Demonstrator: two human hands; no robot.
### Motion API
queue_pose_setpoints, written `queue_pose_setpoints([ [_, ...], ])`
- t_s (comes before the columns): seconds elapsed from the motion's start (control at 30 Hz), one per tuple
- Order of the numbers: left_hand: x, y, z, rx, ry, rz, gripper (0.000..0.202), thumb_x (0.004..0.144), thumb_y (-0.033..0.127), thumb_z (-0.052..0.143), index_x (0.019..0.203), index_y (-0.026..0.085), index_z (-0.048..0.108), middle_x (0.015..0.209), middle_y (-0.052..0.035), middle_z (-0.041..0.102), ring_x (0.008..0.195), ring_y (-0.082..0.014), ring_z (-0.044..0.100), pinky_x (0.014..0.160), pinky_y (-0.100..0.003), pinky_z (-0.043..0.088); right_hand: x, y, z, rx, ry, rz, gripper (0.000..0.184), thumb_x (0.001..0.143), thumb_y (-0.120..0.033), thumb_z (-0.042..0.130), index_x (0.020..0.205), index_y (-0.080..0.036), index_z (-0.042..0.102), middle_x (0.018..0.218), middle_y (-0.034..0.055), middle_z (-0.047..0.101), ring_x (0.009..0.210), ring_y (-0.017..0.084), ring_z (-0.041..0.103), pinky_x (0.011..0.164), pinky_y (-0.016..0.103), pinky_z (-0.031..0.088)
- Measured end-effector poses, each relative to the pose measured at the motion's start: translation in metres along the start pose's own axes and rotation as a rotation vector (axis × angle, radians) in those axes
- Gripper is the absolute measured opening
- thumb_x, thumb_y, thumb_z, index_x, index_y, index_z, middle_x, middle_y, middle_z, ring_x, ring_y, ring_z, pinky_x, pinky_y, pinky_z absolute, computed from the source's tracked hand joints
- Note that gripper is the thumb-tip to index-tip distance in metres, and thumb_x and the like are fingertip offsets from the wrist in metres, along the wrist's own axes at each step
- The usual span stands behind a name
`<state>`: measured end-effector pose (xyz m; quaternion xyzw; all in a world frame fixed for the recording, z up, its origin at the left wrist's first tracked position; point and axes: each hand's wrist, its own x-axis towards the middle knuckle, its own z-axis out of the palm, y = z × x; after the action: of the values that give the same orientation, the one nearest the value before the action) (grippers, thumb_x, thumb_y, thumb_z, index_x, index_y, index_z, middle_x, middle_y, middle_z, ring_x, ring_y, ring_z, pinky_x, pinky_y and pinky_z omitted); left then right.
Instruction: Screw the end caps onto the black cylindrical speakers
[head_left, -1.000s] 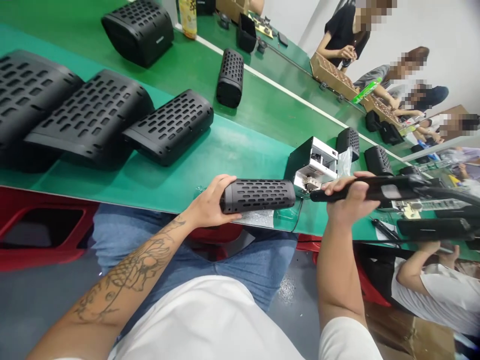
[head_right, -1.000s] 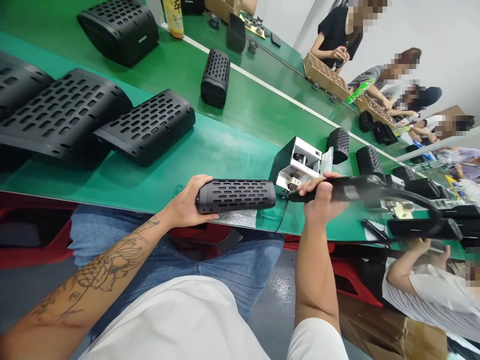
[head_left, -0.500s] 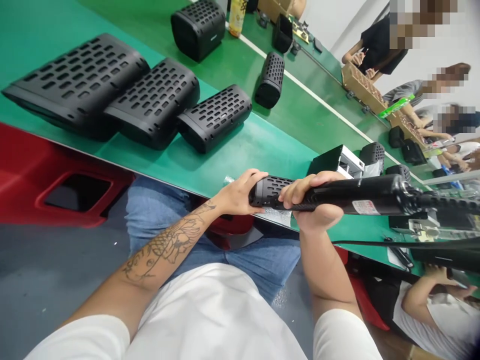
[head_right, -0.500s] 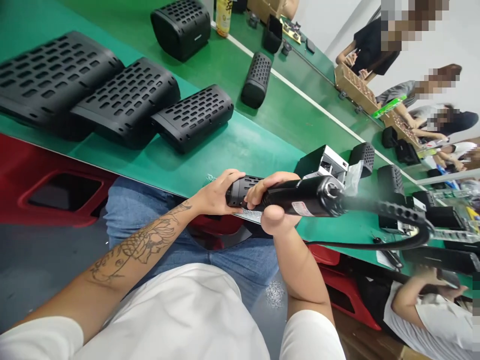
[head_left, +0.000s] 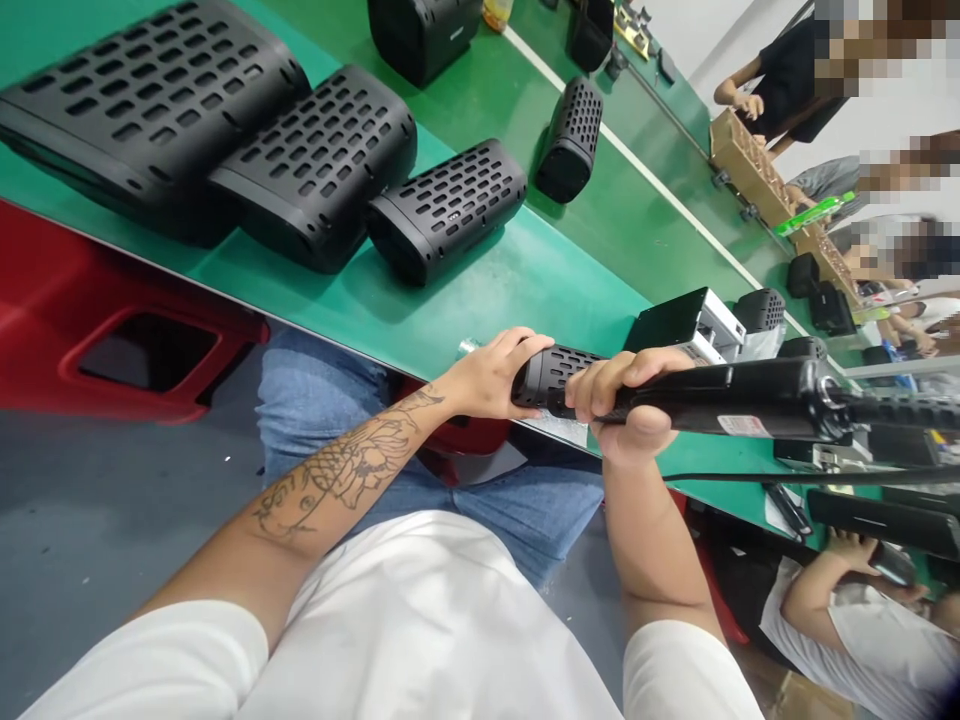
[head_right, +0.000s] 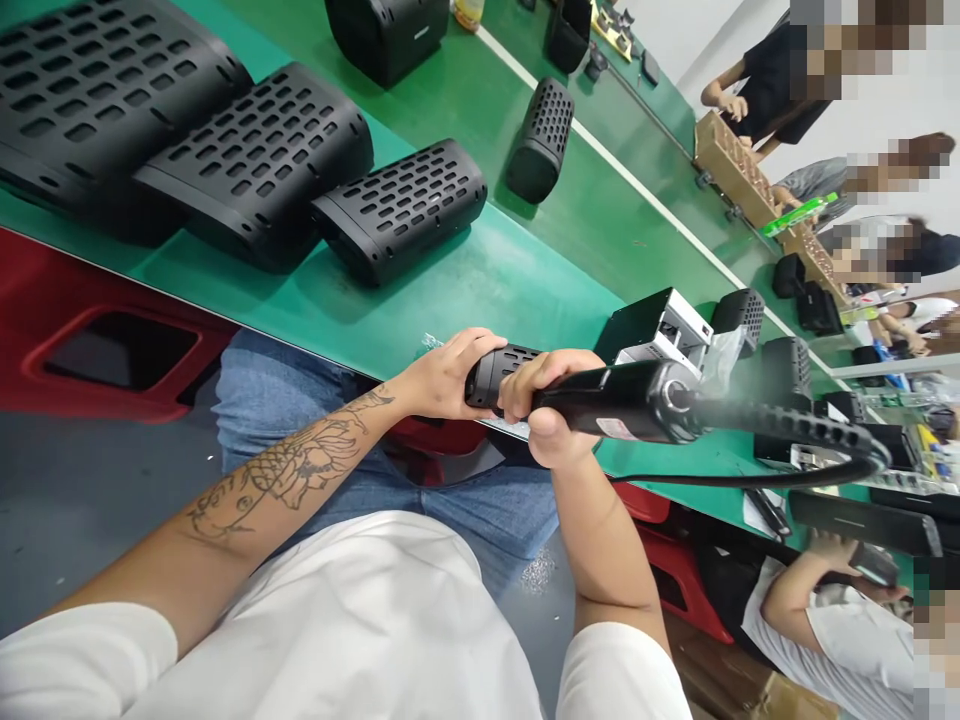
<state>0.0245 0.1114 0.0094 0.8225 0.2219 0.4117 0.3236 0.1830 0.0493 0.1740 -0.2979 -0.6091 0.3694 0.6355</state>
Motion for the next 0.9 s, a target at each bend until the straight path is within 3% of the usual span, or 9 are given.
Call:
queue_pose_setpoints([
  [0.17, 0.002, 0.003, -0.001, -0.001, -0.026, -0.041, 0.112, 0.08, 0.05, 0.106, 0.174, 0.028, 0.049, 0.164, -0.0214, 0.062, 0.152, -0.0489, 0.067, 0.128, -0.066, 0.061, 0.004, 0.002, 0.001, 0.063, -0.117, -0.054, 0.044, 0.096, -0.055, 0.094, 0.088, -0.029, 0.06, 0.054, -0.0131, 0.057, 0.032, 0.01, 0.048, 0.041, 0.026, 0.05],
  [0.33, 0.002, 0.002, 0.0, 0.001, -0.022, -0.037, 0.112, 0.081, 0.052, 0.105, 0.173, 0.026, 0.048, 0.164, -0.0222, 0.062, 0.152, -0.0489, 0.067, 0.13, -0.068, 0.059, 0.003, 0.003, -0.003, 0.002, -0.115, 0.05, 0.053, 0.089, -0.066, 0.097, 0.086, -0.03, 0.057, 0.051, -0.0134, 0.057, 0.031, 0.011, 0.047, 0.04, 0.028, 0.051],
  [0.47, 0.002, 0.003, 0.0, 0.023, -0.029, -0.023, 0.113, 0.081, 0.052, 0.103, 0.174, 0.026, 0.044, 0.164, -0.0224, 0.062, 0.153, -0.0497, 0.066, 0.131, -0.072, 0.058, -0.008, 0.01, -0.005, 0.006, -0.159, 0.09, 0.049, 0.089, -0.063, 0.097, 0.087, -0.03, 0.062, 0.055, -0.0109, 0.063, 0.037, 0.012, 0.053, 0.046, 0.028, 0.054],
  [0.6, -0.007, 0.004, -0.011, 0.007, -0.067, -0.042, 0.117, 0.078, 0.04, 0.098, 0.178, 0.03, 0.039, 0.167, -0.02, 0.063, 0.155, -0.0509, 0.068, 0.128, -0.076, 0.063, -0.007, 0.005, 0.0, 0.032, -0.057, 0.099, 0.042, 0.088, -0.057, 0.101, 0.096, -0.027, 0.072, 0.061, -0.0068, 0.07, 0.043, 0.014, 0.06, 0.048, 0.031, 0.056],
  [0.67, -0.014, -0.001, -0.022, -0.016, -0.057, -0.072, 0.118, 0.076, 0.041, 0.099, 0.178, 0.037, 0.041, 0.165, -0.0172, 0.066, 0.149, -0.0506, 0.074, 0.122, -0.076, 0.068, -0.002, -0.014, -0.003, 0.077, 0.02, -0.005, 0.042, 0.089, -0.06, 0.1, 0.105, -0.029, 0.077, 0.062, -0.0067, 0.071, 0.043, 0.016, 0.06, 0.049, 0.033, 0.057],
  [0.73, -0.014, -0.01, -0.032, 0.004, 0.004, -0.119, 0.117, 0.076, 0.045, 0.099, 0.178, 0.045, 0.041, 0.161, -0.0153, 0.069, 0.142, -0.0517, 0.079, 0.113, -0.078, 0.071, 0.001, -0.039, -0.016, 0.116, 0.119, -0.134, 0.044, 0.092, -0.068, 0.094, 0.116, -0.033, 0.081, 0.063, -0.0067, 0.069, 0.041, 0.016, 0.058, 0.049, 0.036, 0.059],
  [0.8, 0.0, -0.022, -0.035, 0.042, 0.135, -0.22, 0.12, 0.074, 0.051, 0.1, 0.178, 0.051, 0.041, 0.159, -0.0141, 0.07, 0.14, -0.0545, 0.079, 0.109, -0.084, 0.07, 0.001, -0.062, -0.035, 0.138, 0.234, -0.171, 0.05, 0.094, -0.077, 0.086, 0.123, -0.036, 0.085, 0.063, -0.0047, 0.067, 0.04, 0.017, 0.054, 0.047, 0.039, 0.057],
  [0.9, 0.061, -0.046, -0.016, 0.066, 0.349, -0.394, 0.127, 0.071, 0.056, 0.105, 0.18, 0.044, 0.04, 0.162, -0.0194, 0.066, 0.151, -0.0566, 0.071, 0.12, -0.088, 0.06, 0.001, -0.074, -0.059, 0.157, 0.335, -0.076, 0.059, 0.093, -0.083, 0.081, 0.124, -0.034, 0.089, 0.064, -0.0021, 0.065, 0.043, 0.019, 0.055, 0.046, 0.04, 0.055],
])
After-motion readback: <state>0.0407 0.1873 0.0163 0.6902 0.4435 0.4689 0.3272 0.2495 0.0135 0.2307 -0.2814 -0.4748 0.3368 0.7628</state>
